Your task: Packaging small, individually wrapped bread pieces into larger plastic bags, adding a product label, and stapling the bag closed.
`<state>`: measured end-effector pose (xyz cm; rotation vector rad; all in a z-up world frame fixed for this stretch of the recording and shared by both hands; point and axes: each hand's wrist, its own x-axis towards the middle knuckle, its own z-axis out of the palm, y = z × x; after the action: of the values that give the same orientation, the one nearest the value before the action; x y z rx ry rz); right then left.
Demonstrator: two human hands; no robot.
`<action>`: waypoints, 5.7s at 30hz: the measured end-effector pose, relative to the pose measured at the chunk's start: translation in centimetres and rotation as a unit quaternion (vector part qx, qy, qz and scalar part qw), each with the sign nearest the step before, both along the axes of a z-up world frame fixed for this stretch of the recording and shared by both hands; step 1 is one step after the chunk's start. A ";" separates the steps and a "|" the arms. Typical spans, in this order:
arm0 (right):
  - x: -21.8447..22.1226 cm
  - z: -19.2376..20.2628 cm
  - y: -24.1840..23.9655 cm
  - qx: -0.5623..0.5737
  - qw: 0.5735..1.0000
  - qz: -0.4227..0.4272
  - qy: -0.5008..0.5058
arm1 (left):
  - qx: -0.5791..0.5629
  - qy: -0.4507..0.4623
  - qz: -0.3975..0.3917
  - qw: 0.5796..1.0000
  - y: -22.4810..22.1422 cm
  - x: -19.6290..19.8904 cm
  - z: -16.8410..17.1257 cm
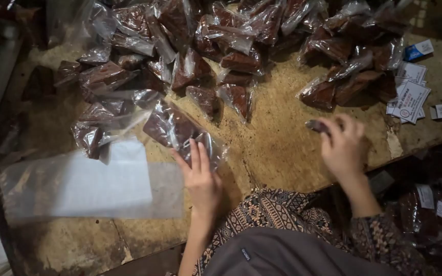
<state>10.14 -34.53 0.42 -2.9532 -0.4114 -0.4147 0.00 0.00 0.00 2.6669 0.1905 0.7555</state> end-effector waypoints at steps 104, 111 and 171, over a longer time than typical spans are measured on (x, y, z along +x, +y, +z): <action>-3.3 1.7 23.7 0.473 0.839 0.021 0.268 | 0.080 0.025 0.032 0.996 -1.4 0.1 2.8; -4.4 4.0 22.9 0.794 0.386 -0.162 0.441 | 0.032 0.023 0.033 0.999 -1.0 1.1 2.7; 20.1 11.9 20.7 -0.173 0.907 0.253 0.288 | 0.051 0.268 0.040 0.961 7.0 8.0 4.5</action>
<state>30.29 -13.80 12.33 -2.9078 -1.2097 0.6341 8.02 7.02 4.48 2.9198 0.4056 0.0444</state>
